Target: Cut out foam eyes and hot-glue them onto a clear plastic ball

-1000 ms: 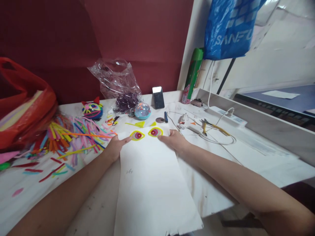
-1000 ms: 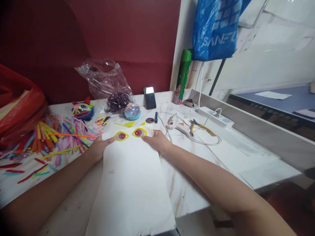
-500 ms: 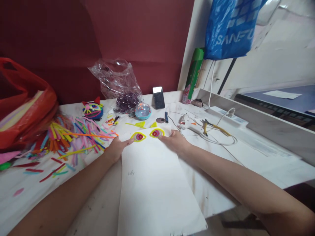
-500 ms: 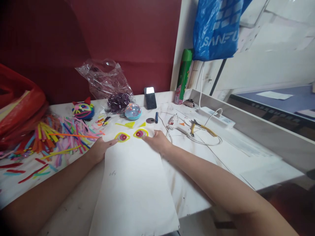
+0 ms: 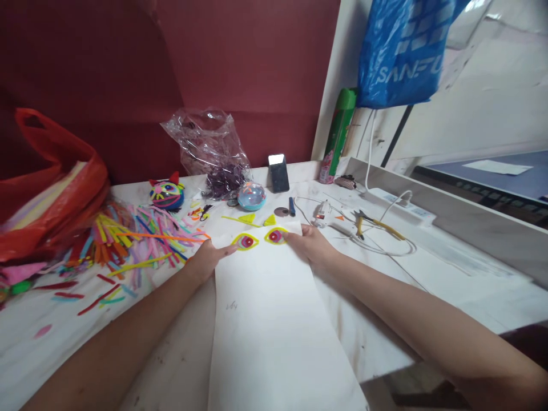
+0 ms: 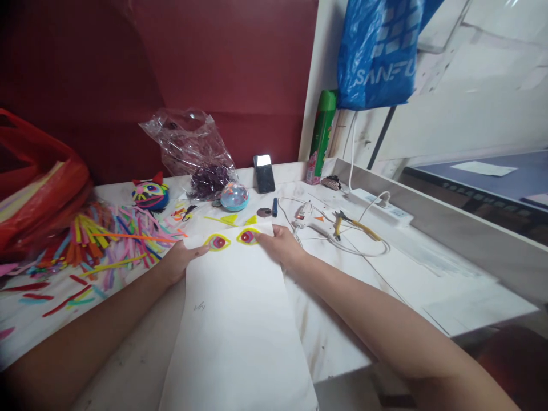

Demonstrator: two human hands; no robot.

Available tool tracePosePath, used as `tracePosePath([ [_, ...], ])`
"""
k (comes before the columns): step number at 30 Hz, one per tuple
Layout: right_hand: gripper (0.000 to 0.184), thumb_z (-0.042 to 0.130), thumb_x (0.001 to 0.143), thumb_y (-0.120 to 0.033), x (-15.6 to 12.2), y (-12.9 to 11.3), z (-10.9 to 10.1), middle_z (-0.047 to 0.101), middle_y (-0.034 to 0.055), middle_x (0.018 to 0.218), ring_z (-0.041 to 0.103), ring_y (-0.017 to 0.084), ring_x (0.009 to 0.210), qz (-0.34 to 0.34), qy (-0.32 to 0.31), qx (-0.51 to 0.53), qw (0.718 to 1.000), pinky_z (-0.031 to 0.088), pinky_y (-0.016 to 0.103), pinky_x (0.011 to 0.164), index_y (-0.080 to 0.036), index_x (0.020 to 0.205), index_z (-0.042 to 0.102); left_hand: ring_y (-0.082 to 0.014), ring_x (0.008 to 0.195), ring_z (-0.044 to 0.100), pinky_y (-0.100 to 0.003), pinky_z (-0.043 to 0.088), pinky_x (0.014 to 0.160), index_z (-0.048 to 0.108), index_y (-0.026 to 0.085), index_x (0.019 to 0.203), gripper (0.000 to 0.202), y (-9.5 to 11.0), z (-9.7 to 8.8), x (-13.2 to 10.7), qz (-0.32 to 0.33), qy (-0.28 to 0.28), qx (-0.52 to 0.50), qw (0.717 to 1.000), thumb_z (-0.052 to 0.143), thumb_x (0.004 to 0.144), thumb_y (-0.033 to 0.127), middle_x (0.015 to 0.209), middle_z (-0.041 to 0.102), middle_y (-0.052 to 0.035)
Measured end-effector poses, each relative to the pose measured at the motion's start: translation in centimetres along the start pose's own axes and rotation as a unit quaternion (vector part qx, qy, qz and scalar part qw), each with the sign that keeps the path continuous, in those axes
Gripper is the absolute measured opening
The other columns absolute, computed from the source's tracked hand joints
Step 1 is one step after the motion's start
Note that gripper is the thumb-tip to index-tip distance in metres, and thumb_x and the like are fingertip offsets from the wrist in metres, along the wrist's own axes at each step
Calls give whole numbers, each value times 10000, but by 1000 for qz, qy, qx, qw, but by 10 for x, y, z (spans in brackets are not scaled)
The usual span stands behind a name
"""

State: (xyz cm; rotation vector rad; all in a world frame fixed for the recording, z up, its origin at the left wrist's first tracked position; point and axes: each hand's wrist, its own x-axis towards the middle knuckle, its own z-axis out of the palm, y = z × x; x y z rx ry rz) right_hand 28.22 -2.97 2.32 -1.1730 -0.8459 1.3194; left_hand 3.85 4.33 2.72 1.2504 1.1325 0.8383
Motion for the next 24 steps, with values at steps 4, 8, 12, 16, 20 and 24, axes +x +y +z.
tracePosePath([
  [4, 293, 837, 585, -295, 1, 3, -2, 770, 66, 786, 711, 196, 640, 27, -46, -16, 998, 588, 280, 600, -159, 815, 717, -217, 760, 668, -303, 526, 683, 689, 123, 818, 464, 5, -17, 13, 84, -82, 5, 993, 755, 587, 520, 830, 730, -101],
  [8, 425, 852, 558, -371, -4, 9, 5, 770, 90, 866, 713, 207, 698, 55, -92, -34, 994, 585, 309, 650, -145, 897, 733, -189, 760, 634, -265, 479, 712, 712, 155, 762, 286, 16, -9, 3, 146, -42, 216, 965, 705, 653, 419, 803, 727, -60],
  [12, 445, 812, 602, -435, -10, 17, 15, 762, 77, 852, 697, 199, 712, 3, -112, -115, 987, 557, 297, 655, -134, 921, 735, -185, 787, 623, -243, 444, 696, 726, 184, 843, 228, 10, 26, -24, 204, -80, 312, 924, 615, 721, 342, 836, 726, -28],
  [16, 291, 744, 677, -412, -15, 19, 19, 744, 32, 782, 656, 168, 683, -101, -106, -245, 958, 497, 241, 594, -153, 808, 726, -138, 614, 541, -219, 363, 553, 686, 161, 671, 219, -3, 42, -36, 192, -89, 348, 913, 562, 754, 321, 592, 614, 19],
  [20, 190, 653, 744, -349, -19, 14, 21, 704, 15, 686, 622, 155, 651, -168, -89, -334, 923, 455, 227, 582, -164, 728, 695, -141, 659, 568, -215, 395, 602, 696, 164, 702, 174, -3, 40, -35, 196, -96, 333, 917, 597, 734, 304, 661, 660, 14],
  [24, 148, 600, 767, -291, -24, 13, 24, 701, 25, 735, 630, 159, 699, -215, -113, -356, 903, 455, 233, 644, -171, 741, 683, -157, 709, 593, -252, 423, 765, 660, 182, 625, 154, 2, 40, -37, 252, -91, 353, 896, 589, 738, 258, 676, 687, -6],
])
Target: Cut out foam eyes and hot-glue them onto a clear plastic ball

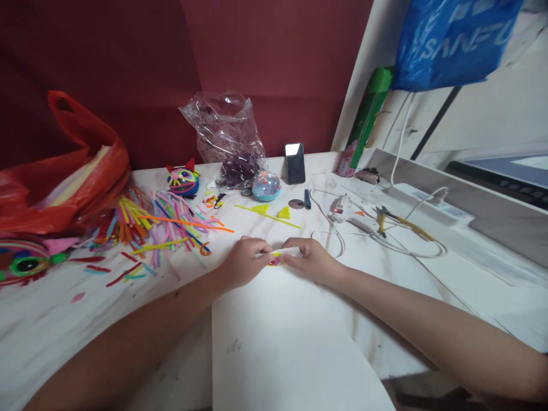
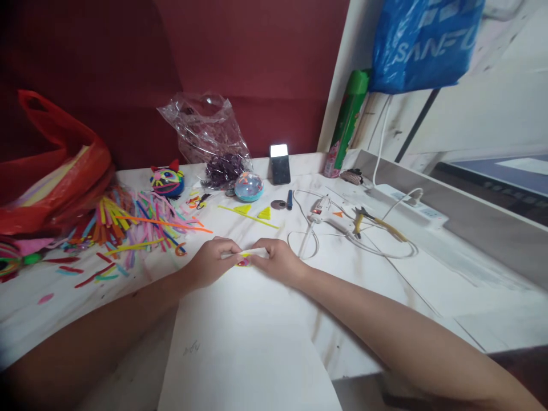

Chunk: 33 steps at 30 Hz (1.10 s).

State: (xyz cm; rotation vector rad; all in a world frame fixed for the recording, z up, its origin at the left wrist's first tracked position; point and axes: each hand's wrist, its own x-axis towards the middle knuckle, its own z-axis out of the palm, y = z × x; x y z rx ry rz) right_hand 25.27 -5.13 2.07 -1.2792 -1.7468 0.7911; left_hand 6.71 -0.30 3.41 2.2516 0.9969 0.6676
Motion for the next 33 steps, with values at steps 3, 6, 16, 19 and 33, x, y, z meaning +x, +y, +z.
tracePosePath([
  [3, 157, 568, 786, -271, -2, -1, 3, 670, 25, 705, 614, 149, 678, -37, -3, -12, 999, 443, 234, 642, -167, 716, 662, -165, 734, 594, -275, 410, 828, 636, 191, 608, 144, 4, 1, -2, 33, 13, 18, 999, 585, 733, 238, 678, 688, -14],
  [6, 182, 584, 790, -315, -2, 0, 5, 687, 31, 755, 613, 154, 707, -23, -14, 1, 1000, 448, 241, 665, -160, 789, 681, -158, 713, 584, -279, 404, 825, 625, 190, 603, 153, 5, 0, -2, 40, 6, 15, 999, 574, 734, 249, 670, 679, -12],
  [16, 193, 487, 769, -212, 25, 44, -41, 689, 19, 702, 592, 138, 617, 131, 131, -129, 974, 444, 240, 591, -166, 819, 668, -86, 414, 341, -209, 218, 436, 609, 183, 594, 143, -46, -21, 19, -190, 4, -63, 980, 615, 665, 307, 450, 429, 65],
  [19, 188, 497, 770, -180, 30, 50, -48, 697, 36, 723, 603, 158, 653, 134, 126, -188, 965, 439, 261, 631, -168, 816, 678, -90, 439, 353, -204, 225, 441, 601, 183, 554, 142, -44, -23, 20, -160, 9, -66, 985, 640, 641, 288, 455, 438, 59],
  [33, 167, 476, 826, -249, 47, 39, -26, 597, 14, 647, 515, 139, 610, 102, 74, -171, 977, 391, 244, 594, -184, 705, 570, -145, 673, 541, -243, 418, 647, 643, 176, 663, 172, -28, -11, 14, -63, 123, -117, 983, 599, 732, 327, 676, 607, -11],
])
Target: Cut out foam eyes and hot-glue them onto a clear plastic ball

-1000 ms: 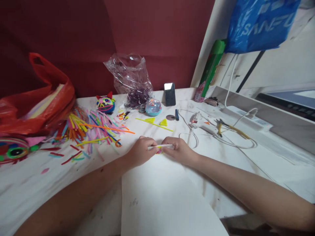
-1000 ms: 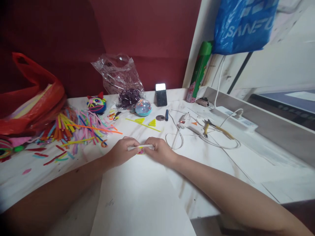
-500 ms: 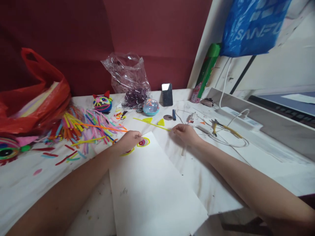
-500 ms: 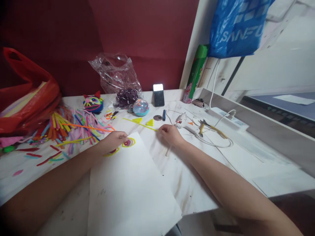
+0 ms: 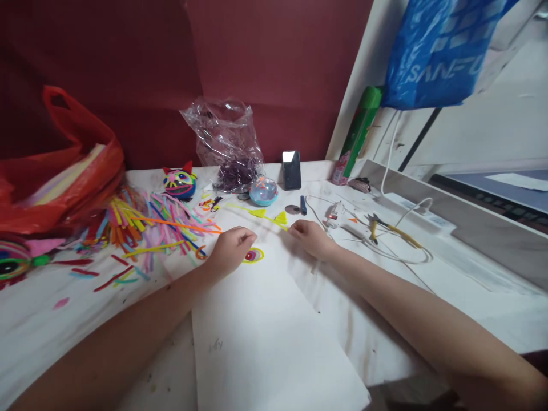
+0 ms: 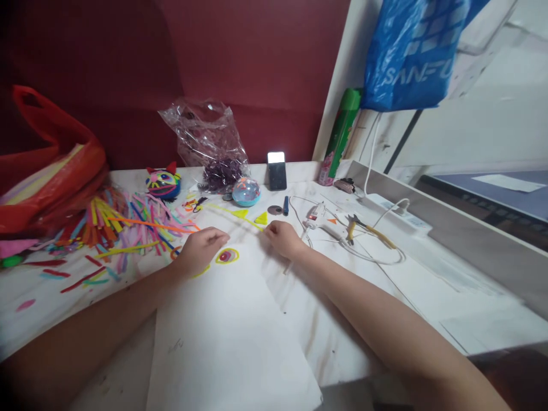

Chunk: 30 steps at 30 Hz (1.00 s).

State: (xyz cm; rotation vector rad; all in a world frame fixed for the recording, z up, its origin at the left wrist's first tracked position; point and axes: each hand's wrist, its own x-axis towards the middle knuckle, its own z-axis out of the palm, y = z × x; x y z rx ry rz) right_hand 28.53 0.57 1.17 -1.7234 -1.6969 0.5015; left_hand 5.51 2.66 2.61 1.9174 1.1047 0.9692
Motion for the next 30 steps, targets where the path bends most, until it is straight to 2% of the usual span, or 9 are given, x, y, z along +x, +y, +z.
tracePosePath([
  [3, 218, 462, 839, -337, -11, -9, 7, 545, -22, 605, 465, 109, 554, -33, -44, 59, 997, 374, 216, 537, -180, 732, 570, -81, 491, 435, -228, 346, 500, 641, 149, 731, 273, 3, 6, -1, -126, -36, -191, 973, 660, 704, 419, 619, 562, 14],
  [6, 199, 483, 823, -310, -22, -19, 13, 529, -33, 584, 432, 95, 530, -73, -91, 88, 989, 355, 201, 511, -170, 723, 583, -44, 451, 393, -196, 290, 455, 649, 123, 819, 376, 3, 2, 3, -158, -26, -329, 931, 758, 616, 419, 607, 546, 25],
  [8, 174, 498, 818, -258, -26, -25, 13, 533, -34, 582, 422, 90, 534, -90, -107, 81, 987, 348, 197, 516, -163, 705, 590, -37, 450, 389, -181, 277, 445, 651, 109, 783, 349, 3, -3, 7, -149, 1, -345, 927, 782, 595, 371, 564, 518, 35],
  [13, 128, 521, 814, -135, -23, -28, -1, 597, -11, 674, 467, 89, 605, -91, -94, 6, 991, 367, 192, 583, -144, 737, 623, -47, 436, 401, -178, 299, 418, 659, 105, 741, 227, -3, -12, 17, -156, 45, -303, 939, 695, 717, 328, 550, 533, 18],
  [17, 105, 561, 833, -165, -10, -19, -19, 656, -5, 748, 531, 91, 653, -75, -75, -65, 992, 395, 187, 637, -158, 785, 654, -60, 462, 476, -160, 362, 429, 643, 121, 737, 123, -12, -16, 27, -179, 76, -333, 923, 614, 797, 224, 586, 573, 5],
  [21, 190, 486, 898, -200, 7, 8, -59, 693, 54, 988, 605, 142, 869, 3, 27, -155, 988, 417, 217, 756, -174, 987, 651, -134, 635, 634, -228, 512, 583, 618, 128, 778, 111, -18, -27, 35, -236, 84, -305, 919, 546, 842, 183, 700, 681, -52],
  [24, 309, 355, 942, -163, 10, 43, -100, 653, 171, 1113, 601, 226, 1020, 122, 118, -236, 957, 428, 289, 816, -107, 1097, 616, -148, 651, 633, -243, 497, 582, 604, 128, 784, 105, -22, -33, 38, -263, 56, -212, 939, 601, 810, 230, 749, 706, -57],
  [27, 249, 464, 907, -141, 1, 79, -134, 635, 244, 1101, 573, 295, 1091, 233, 137, -297, 916, 451, 343, 840, -40, 1062, 632, -127, 587, 560, -220, 415, 515, 619, 114, 777, 256, -27, -33, 39, -249, 48, -116, 960, 667, 721, 360, 704, 671, -36],
  [30, 278, 576, 902, -253, -8, 103, -148, 622, 180, 1136, 595, 260, 1051, 301, 123, -330, 886, 495, 397, 865, -68, 1106, 614, -124, 561, 494, -228, 374, 520, 635, 113, 752, 384, -28, -30, 38, -206, 24, -32, 978, 661, 635, 478, 623, 619, -11],
])
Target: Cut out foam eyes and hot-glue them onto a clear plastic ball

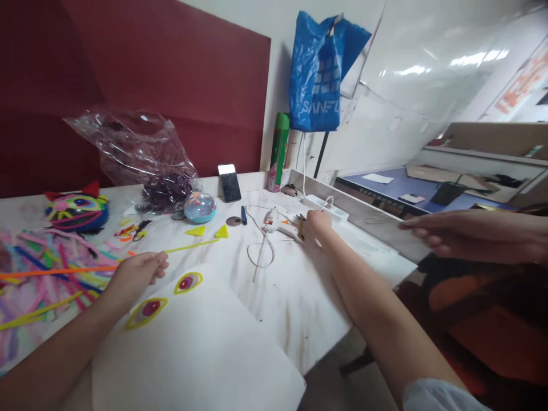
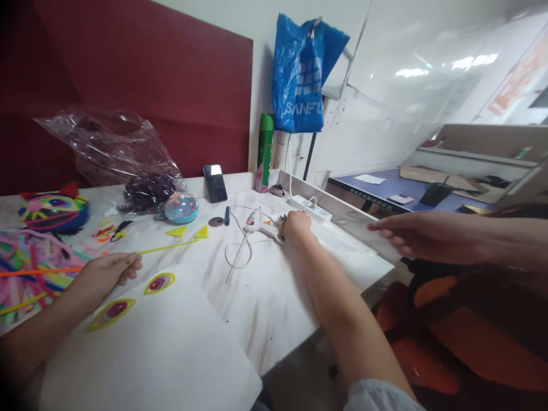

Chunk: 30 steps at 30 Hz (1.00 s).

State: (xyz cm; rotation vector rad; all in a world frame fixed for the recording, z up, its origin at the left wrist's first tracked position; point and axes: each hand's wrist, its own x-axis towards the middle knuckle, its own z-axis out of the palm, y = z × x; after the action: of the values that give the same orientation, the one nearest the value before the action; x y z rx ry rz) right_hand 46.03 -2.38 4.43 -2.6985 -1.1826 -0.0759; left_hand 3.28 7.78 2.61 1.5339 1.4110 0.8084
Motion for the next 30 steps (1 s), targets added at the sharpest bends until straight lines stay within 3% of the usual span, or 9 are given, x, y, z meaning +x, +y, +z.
tracePosePath([
  [3, 356, 588, 905, -338, 2, 7, 8, 586, 110, 1206, 608, 216, 1022, 20, -12, -19, 1000, 524, 419, 864, -134, 1196, 564, -131, 555, 463, -240, 374, 559, 649, 133, 769, 419, 3, 2, -5, 32, -9, 61, 998, 609, 616, 522, 600, 607, 2],
  [11, 340, 581, 910, -336, -4, -5, 2, 587, 106, 1207, 606, 216, 1026, -6, 19, 55, 998, 523, 423, 864, -144, 1191, 567, -153, 618, 479, -241, 387, 627, 669, 163, 823, 437, 7, 1, -7, 43, -26, 96, 994, 598, 605, 534, 690, 659, -1],
  [14, 247, 527, 932, -275, -22, -18, -2, 663, 112, 1080, 639, 200, 955, -34, 38, 122, 991, 522, 352, 825, -123, 1101, 626, -154, 625, 478, -237, 386, 631, 679, 178, 821, 470, 8, 0, -5, 43, -33, 109, 993, 624, 567, 570, 683, 661, 10],
  [17, 294, 396, 955, -229, -53, -23, 2, 727, 70, 888, 666, 141, 750, -60, 41, 189, 979, 507, 236, 665, -146, 1056, 659, -152, 635, 486, -237, 399, 648, 679, 177, 836, 516, 12, 0, -7, 50, -45, 117, 991, 607, 570, 613, 714, 677, 6],
  [19, 288, 403, 936, -236, -76, -15, 7, 733, 41, 846, 659, 129, 694, -68, 35, 208, 975, 485, 216, 608, -166, 1026, 668, -152, 649, 497, -236, 411, 657, 677, 166, 850, 539, 15, 0, -10, 46, -44, 125, 990, 595, 576, 623, 743, 686, -3],
  [24, 259, 485, 848, -177, -111, 24, 9, 726, 88, 956, 656, 205, 878, -44, 35, 159, 986, 459, 261, 715, -172, 1020, 679, -139, 658, 503, -207, 417, 636, 659, 153, 874, 454, 16, 2, -15, 50, -45, 127, 990, 600, 635, 535, 720, 673, 15],
  [27, 281, 464, 871, -171, -111, 40, 5, 703, 133, 1027, 644, 244, 956, -29, 31, 118, 992, 457, 292, 769, -148, 1071, 660, -147, 709, 557, -194, 417, 655, 664, 163, 895, 351, 18, 1, -18, 93, -54, 190, 976, 560, 721, 449, 709, 682, 28],
  [30, 272, 436, 925, -176, -95, 44, 0, 655, 144, 1133, 609, 243, 1049, -22, 28, 90, 995, 468, 329, 856, -138, 1107, 636, -173, 834, 628, -204, 444, 739, 687, 185, 881, 293, 29, 5, -30, 181, -41, 280, 942, 543, 749, 402, 834, 732, 16],
])
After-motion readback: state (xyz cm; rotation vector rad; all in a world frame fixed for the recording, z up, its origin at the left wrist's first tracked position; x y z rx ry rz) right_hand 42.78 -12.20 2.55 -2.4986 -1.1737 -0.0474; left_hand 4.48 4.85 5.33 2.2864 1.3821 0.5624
